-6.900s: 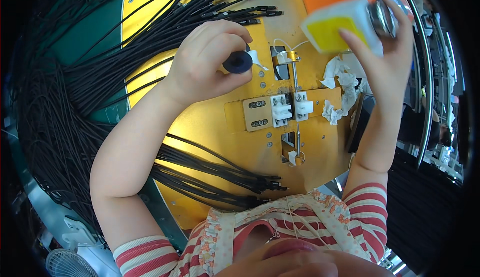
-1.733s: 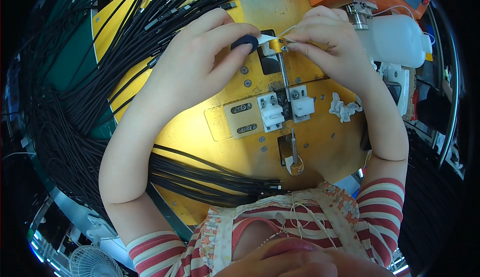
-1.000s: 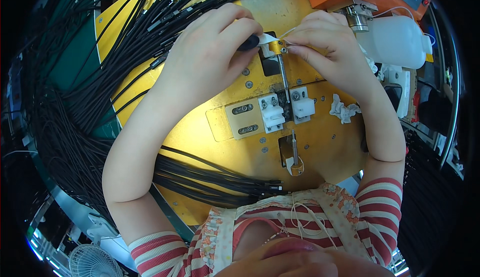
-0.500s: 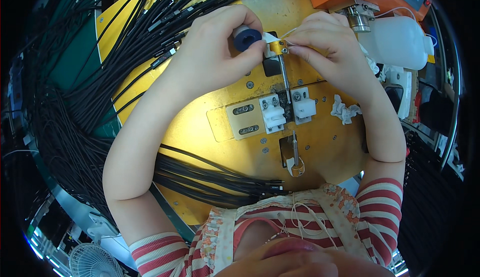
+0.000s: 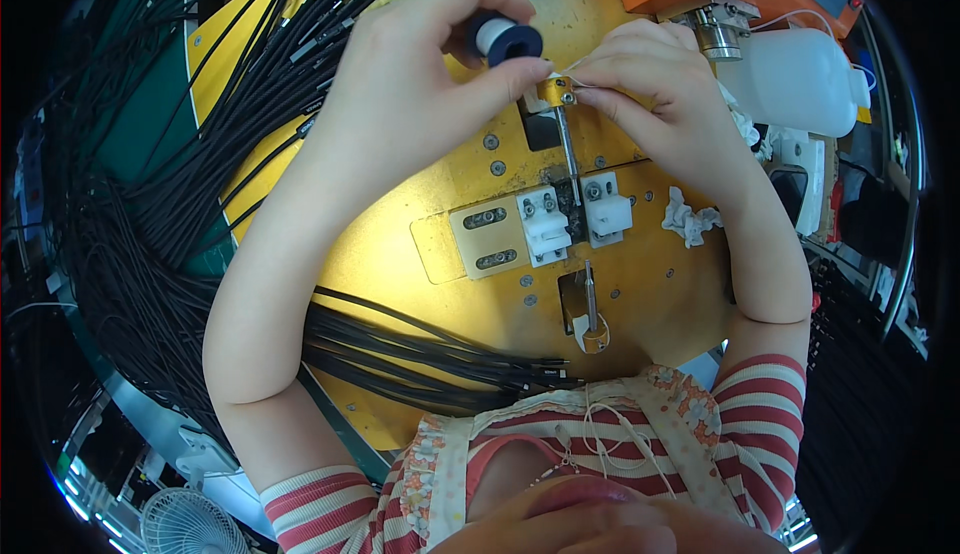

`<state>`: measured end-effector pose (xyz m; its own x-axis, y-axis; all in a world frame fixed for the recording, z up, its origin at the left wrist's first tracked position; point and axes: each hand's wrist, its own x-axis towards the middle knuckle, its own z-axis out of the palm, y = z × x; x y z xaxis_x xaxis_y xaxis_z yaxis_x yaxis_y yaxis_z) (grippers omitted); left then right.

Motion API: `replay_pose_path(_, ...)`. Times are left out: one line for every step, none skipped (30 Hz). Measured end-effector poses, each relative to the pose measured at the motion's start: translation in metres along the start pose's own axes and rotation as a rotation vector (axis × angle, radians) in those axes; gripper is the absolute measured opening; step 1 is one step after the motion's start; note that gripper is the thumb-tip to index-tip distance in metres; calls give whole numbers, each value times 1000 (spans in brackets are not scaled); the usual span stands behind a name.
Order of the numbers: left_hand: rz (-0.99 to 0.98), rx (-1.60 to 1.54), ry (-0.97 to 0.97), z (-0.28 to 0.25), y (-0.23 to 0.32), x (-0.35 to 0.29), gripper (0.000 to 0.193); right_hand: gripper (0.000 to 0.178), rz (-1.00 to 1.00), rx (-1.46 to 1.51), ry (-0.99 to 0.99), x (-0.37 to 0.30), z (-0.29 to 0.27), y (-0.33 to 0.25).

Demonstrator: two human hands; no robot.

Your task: Assembling black wire cables by placing them into a jig, taping them, and using pliers.

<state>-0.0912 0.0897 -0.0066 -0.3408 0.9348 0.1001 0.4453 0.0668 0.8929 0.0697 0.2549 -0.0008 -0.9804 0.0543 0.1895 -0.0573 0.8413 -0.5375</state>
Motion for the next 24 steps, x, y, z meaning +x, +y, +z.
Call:
replay_pose_path(0, 1, 0, -1, -1, 0, 29, 9, -4, -4, 4, 0, 0, 0)
replay_pose_path(-34, -167, 31, -3, -3, 1, 30, 9, -4, -4, 5, 0, 0, -1)
replay_pose_path(-68, -334, 64, -5, -5, 0, 32, 9, 1, -2, 1, 1, 0, -2)
replay_pose_path(-98, -365, 71, -7, -3, 0, 34, 8, 5, 0, -2, 1, 0, -3)
replay_pose_path(-99, -363, 73, -8, -3, -1, 34, 8, 3, 1, -2, 1, 0, -3)
replay_pose_path(-123, -380, 62, -7, -4, -1, 33, 8, 3, -3, 0, 0, 0, -3)
replay_pose_path(-148, -397, 51, -7, -5, 0, 33, 8, 2, -6, 3, 0, 0, -3)
replay_pose_path(-148, -398, 52, -7, -5, -1, 33, 8, 2, -6, 1, 0, 0, -2)
replay_pose_path(-153, -400, 40, -6, -4, -1, 32, 8, 3, -7, -1, 0, 0, -2)
replay_pose_path(-158, -402, 29, -5, -2, -1, 32, 8, 4, -8, -4, 0, 0, -2)
replay_pose_path(-160, -402, 31, -6, 0, -3, 32, 8, 2, -6, -5, 0, 0, -2)
replay_pose_path(-144, -366, 9, -6, 4, -4, 33, 8, 1, -13, -2, -1, -1, -3)
replay_pose_path(-127, -330, -12, -6, 8, -5, 33, 8, 1, -19, 2, -1, -1, -3)
replay_pose_path(-127, -329, -12, -5, 11, -7, 33, 8, 0, -19, 2, -2, -1, -3)
replay_pose_path(-164, -351, -17, -4, 13, -9, 34, 8, 3, -17, -1, -2, -1, -3)
replay_pose_path(-202, -372, -23, -3, 14, -9, 35, 8, 6, -15, -5, -2, -1, -3)
replay_pose_path(-202, -373, -24, -2, 13, -9, 35, 8, 7, -16, -5, -2, -1, -2)
replay_pose_path(-193, -377, -8, -2, 11, -9, 35, 8, 5, -15, -5, -2, 0, -2)
replay_pose_path(-184, -382, 8, -1, 8, -9, 35, 8, 3, -15, -4, -1, 1, -2)
replay_pose_path(-185, -381, 8, -1, 6, -10, 35, 8, 3, -14, -3, -1, 1, -2)
replay_pose_path(-134, -373, 10, 0, 4, -9, 35, 8, 1, -21, 2, -1, 1, -2)
replay_pose_path(-83, -365, 11, 1, 3, -9, 35, 8, 0, -28, 7, -1, 1, -3)
replay_pose_path(-83, -365, 8, 2, 3, -8, 35, 8, 3, -28, 8, -1, 1, -3)
replay_pose_path(-124, -434, 20, 4, 5, -8, 34, 8, -1, -34, 12, -1, 0, -3)
